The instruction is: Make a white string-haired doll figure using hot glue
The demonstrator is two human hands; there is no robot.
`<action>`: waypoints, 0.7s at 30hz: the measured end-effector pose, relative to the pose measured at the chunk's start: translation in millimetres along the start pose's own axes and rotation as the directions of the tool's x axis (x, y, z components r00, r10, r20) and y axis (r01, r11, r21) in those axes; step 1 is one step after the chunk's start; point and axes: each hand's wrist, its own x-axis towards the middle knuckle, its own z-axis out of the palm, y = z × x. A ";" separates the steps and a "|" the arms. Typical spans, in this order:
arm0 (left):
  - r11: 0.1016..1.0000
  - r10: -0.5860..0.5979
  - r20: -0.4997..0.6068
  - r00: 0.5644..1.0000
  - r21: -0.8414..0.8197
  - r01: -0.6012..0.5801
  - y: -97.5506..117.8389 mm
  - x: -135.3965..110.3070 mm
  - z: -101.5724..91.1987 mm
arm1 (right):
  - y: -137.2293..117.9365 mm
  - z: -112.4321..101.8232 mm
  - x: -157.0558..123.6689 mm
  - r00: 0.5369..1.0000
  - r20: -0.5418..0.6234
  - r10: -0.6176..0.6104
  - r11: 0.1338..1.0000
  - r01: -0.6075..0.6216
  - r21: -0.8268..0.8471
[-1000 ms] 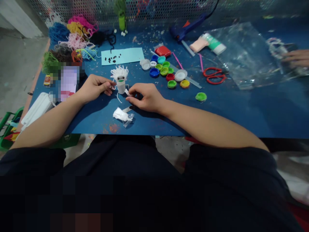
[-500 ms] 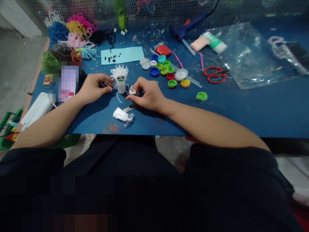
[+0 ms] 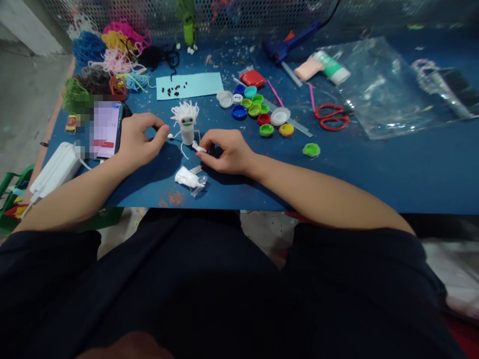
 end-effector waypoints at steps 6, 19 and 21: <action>0.980 0.196 0.166 0.966 -0.047 -0.191 20.9 -15.3 2.9 | -6.7 2.3 -0.4 0.995 -0.009 -0.098 0.995 0.098 0.008; 0.975 0.034 0.115 0.993 -0.221 -0.008 31.6 -27.6 30.3 | -6.1 9.3 -3.3 0.969 0.063 -0.238 0.951 0.245 -0.186; 0.976 0.070 0.081 0.994 -0.211 -0.051 29.2 -26.6 30.8 | -4.6 9.0 -4.3 0.966 0.056 -0.253 0.941 0.260 -0.217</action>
